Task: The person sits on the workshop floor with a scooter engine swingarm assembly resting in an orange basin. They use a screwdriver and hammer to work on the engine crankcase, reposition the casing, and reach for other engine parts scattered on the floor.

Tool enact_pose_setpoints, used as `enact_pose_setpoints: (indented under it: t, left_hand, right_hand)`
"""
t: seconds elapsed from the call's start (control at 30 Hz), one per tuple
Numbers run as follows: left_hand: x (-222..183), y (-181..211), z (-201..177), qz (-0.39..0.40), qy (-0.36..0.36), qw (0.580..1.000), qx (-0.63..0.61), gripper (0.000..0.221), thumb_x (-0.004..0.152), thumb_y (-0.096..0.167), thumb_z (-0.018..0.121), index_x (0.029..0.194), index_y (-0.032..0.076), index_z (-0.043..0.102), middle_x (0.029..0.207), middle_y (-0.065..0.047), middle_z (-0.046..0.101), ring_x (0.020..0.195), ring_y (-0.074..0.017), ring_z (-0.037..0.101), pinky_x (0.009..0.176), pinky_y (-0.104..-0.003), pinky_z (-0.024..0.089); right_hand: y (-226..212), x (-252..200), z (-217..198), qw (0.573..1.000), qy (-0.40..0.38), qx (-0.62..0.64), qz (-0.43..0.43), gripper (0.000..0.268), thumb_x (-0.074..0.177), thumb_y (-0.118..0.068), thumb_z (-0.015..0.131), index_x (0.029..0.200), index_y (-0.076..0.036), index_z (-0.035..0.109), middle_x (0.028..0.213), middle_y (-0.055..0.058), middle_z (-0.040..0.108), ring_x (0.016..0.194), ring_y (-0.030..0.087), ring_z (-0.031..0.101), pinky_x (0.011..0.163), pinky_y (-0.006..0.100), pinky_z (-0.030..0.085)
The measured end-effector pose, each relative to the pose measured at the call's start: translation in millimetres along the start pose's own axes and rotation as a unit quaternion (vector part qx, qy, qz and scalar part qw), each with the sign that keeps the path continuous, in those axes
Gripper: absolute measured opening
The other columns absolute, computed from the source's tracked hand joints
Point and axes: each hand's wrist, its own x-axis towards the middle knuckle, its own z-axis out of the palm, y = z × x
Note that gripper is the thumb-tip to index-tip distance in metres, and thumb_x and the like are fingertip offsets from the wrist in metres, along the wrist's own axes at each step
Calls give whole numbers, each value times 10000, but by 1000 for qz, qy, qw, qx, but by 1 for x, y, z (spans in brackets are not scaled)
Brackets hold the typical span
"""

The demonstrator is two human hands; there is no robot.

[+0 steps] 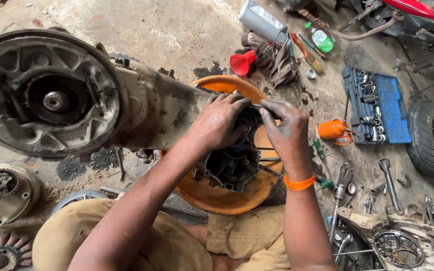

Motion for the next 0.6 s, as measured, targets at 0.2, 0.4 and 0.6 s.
enact_pose_setpoints:
  t: [0.2, 0.4, 0.6]
  left_hand:
    - [0, -3, 2, 16, 21, 1000, 1, 669, 735, 283, 819, 1331, 51, 624, 1282, -177, 621, 1225, -383, 563, 1007, -514, 460]
    - [0, 1, -2, 16, 22, 1000, 3, 664, 729, 306, 827, 1313, 51, 640, 1244, -177, 636, 1189, -382, 574, 975, -514, 461]
    - [0, 0, 0, 4, 24, 1000, 0, 656, 744, 299, 818, 1322, 49, 634, 1236, -177, 638, 1168, -380, 587, 978, -508, 467]
  right_hand:
    - [1, 0, -1, 1000, -13, 17, 0, 187, 932, -13, 727, 1112, -34, 772, 1115, 141, 770, 982, 217, 770, 874, 320, 634]
    - [2, 1, 2, 995, -17, -72, -69, 180, 944, -46, 727, 1118, -32, 770, 1122, 161, 776, 1028, 257, 761, 937, 365, 609]
    - [3, 11, 7, 992, -72, -102, 8, 138, 998, -128, 721, 1030, 5, 739, 1003, 164, 759, 891, 253, 748, 796, 379, 612]
